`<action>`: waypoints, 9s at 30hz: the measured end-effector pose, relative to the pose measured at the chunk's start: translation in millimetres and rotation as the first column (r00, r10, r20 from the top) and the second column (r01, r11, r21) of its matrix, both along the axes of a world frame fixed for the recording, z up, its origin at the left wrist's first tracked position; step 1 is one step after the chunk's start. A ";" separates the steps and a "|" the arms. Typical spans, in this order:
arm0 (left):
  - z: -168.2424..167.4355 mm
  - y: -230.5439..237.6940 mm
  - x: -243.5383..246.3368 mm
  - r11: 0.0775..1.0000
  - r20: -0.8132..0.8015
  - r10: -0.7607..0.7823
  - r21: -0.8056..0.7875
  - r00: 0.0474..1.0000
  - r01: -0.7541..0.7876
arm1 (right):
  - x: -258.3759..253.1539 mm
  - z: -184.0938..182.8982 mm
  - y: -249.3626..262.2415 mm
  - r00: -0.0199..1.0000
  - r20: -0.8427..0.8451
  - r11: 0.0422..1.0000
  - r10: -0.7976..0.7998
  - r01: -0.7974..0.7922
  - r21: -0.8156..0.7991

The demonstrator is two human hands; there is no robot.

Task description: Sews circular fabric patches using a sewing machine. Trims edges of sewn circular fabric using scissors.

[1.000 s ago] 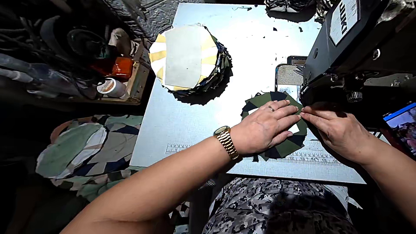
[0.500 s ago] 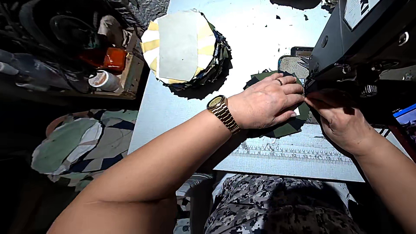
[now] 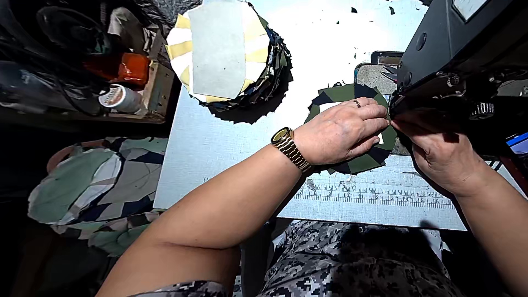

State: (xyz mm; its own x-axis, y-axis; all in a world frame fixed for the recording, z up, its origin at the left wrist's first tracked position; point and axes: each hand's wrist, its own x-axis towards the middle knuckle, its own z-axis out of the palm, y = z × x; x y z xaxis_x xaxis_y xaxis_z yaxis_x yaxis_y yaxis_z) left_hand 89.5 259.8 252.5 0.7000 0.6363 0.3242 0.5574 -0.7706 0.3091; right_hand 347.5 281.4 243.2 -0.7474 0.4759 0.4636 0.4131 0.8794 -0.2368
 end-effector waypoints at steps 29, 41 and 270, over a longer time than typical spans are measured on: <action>6.4 13.1 -5.5 0.999 0.001 0.011 0.046 1.000 -0.011 | 0.7 3.5 0.3 0.994 -0.111 0.998 0.023 -0.017 0.060; 6.1 17.7 -13.8 0.999 -0.024 -0.024 -0.036 0.999 0.024 | 0.9 -0.4 -0.1 0.999 -0.003 0.999 0.032 -0.032 0.000; 5.4 11.7 -11.2 0.994 -0.095 0.093 0.069 0.991 -0.087 | -0.5 -1.5 -5.8 0.999 0.004 0.998 0.033 -0.033 0.045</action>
